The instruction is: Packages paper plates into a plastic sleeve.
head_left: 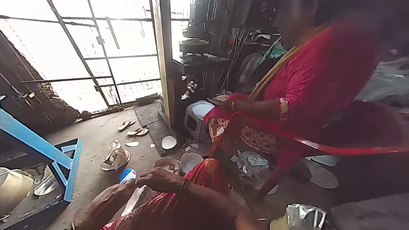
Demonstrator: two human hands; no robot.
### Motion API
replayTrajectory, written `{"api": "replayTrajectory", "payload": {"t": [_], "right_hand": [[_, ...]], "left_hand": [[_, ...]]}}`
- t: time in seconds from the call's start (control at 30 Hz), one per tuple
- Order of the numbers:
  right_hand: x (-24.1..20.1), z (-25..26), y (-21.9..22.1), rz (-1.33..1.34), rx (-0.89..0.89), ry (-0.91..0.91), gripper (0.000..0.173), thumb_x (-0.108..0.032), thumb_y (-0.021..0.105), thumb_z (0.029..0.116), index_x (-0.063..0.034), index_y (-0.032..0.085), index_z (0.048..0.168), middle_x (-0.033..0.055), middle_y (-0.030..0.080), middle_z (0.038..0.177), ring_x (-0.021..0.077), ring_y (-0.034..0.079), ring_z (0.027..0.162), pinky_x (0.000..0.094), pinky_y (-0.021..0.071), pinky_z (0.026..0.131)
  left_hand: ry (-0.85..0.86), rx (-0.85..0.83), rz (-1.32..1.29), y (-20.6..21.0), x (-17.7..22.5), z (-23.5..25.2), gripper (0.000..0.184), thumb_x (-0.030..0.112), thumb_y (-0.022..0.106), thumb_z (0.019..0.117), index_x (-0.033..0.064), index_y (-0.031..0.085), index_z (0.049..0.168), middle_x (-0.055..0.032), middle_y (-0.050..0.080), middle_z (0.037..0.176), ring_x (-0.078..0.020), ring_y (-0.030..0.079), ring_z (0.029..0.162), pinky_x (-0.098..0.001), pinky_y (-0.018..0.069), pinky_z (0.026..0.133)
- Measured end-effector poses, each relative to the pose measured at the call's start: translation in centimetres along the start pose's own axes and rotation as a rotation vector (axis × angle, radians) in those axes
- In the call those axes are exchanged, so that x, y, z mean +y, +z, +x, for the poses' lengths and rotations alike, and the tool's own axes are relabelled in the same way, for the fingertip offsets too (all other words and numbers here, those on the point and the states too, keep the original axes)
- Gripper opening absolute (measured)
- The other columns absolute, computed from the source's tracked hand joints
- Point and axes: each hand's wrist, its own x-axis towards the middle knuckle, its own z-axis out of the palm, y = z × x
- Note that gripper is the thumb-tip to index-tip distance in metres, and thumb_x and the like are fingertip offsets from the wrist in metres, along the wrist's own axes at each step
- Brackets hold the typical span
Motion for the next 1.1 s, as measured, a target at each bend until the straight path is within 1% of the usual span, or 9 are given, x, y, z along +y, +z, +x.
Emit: {"api": "replayTrajectory", "payload": {"t": [0.13,0.27,0.4,0.53,0.67,0.8,0.9,1.03,1.1], "right_hand": [[-0.5,0.4,-1.9,-0.122,0.057,0.033,0.019,-0.002,0.056,0.0998,-0.0049,0.074,0.104,0.0135,0.072,0.099,0.0299,0.071,0.096,0.0439,0.0579,0.083],[-2.3,2.4,-5.5,-0.34,0.156,0.029,0.021,0.001,0.057,0.0978,-0.0046,0.074,0.109,0.0136,0.072,0.096,0.0302,0.071,0.089,0.0429,0.0585,0.077],[-3.3,4.5,-9.4,-0.584,0.188,-0.059,0.015,0.002,0.062,0.093,-0.0056,0.073,0.099,0.0114,0.07,0.087,0.0294,0.07,0.081,0.0417,0.0567,0.067],[-3.5,3.4,-12.4,-0.701,0.138,-0.069,0.019,-0.01,0.07,0.0927,-0.0121,0.076,0.111,0.0096,0.073,0.103,0.0285,0.069,0.1,0.043,0.0564,0.085],[-1.9,1.2,-11.5,-0.615,0.065,-0.108,0.013,0.003,0.067,0.0901,-0.0066,0.073,0.098,0.0115,0.068,0.087,0.0311,0.068,0.085,0.045,0.0556,0.073],[-0.3,-0.7,-9.1,-0.592,0.082,-0.103,0.013,0.006,0.065,0.0897,-0.0046,0.071,0.091,0.0108,0.066,0.079,0.0288,0.067,0.076,0.0413,0.0553,0.066],[-0.2,-0.8,-7.1,-0.491,0.097,-0.066,0.012,0.004,0.063,0.092,-0.0041,0.072,0.092,0.0111,0.067,0.08,0.0278,0.068,0.077,0.0395,0.0572,0.067],[-0.8,0.8,-4.3,-0.37,0.09,-0.038,0.014,-0.004,0.059,0.098,-0.0068,0.073,0.095,0.0097,0.069,0.083,0.0266,0.07,0.081,0.0403,0.0587,0.07],[-1.4,1.8,-3.1,-0.314,0.05,-0.019,0.016,-0.004,0.057,0.0991,-0.0078,0.073,0.098,0.0091,0.069,0.086,0.0266,0.07,0.083,0.042,0.0581,0.071]], "left_hand": [[0.036,0.213,0.285,0.1,-0.1,0.8,0.028,-0.009,0.065,0.0875,0.0005,0.072,0.113,-0.0168,0.071,0.096,-0.0295,0.072,0.074,-0.0386,0.0602,0.06],[-0.111,0.253,0.226,-3.7,-0.6,2.6,0.027,-0.008,0.06,0.0937,-0.0022,0.067,0.119,-0.0224,0.068,0.095,-0.0382,0.07,0.072,-0.0479,0.0575,0.056],[-0.166,0.259,0.149,-8.2,-2.7,3.1,0.021,-0.006,0.059,0.0959,-0.0023,0.068,0.115,-0.0242,0.067,0.094,-0.0428,0.07,0.073,-0.055,0.0561,0.057],[-0.223,0.349,0.086,-9.5,-6.5,1.9,0.02,-0.006,0.052,0.1004,-0.0018,0.068,0.113,-0.0232,0.066,0.095,-0.0445,0.069,0.08,-0.0606,0.0555,0.065],[-0.367,0.271,0.005,-7.0,-6.5,0.7,0.03,-0.006,0.052,0.0997,0.0022,0.069,0.123,-0.0234,0.071,0.114,-0.0432,0.072,0.098,-0.0615,0.0566,0.081],[-0.29,0.272,0.005,-3.0,-6.8,0.2,0.025,-0.008,0.059,0.0938,0.0038,0.07,0.112,-0.0178,0.069,0.094,-0.0365,0.071,0.075,-0.0526,0.0569,0.061],[-0.247,0.209,0.004,-1.7,-6.2,-0.4,0.02,-0.007,0.061,0.0942,0.0024,0.069,0.11,-0.0173,0.07,0.095,-0.0351,0.072,0.078,-0.0508,0.059,0.065],[-0.326,-0.134,-0.108,-1.5,-4.6,0.7,0.018,0.001,0.055,0.1001,0.0046,0.069,0.112,-0.0156,0.071,0.097,-0.0352,0.072,0.089,-0.0532,0.0579,0.078],[-0.31,-0.256,-0.376,-1.4,-5.1,1.3,0.017,0.007,0.052,0.103,0.0014,0.067,0.109,-0.015,0.069,0.094,-0.0308,0.069,0.088,-0.0503,0.0561,0.079]]}}
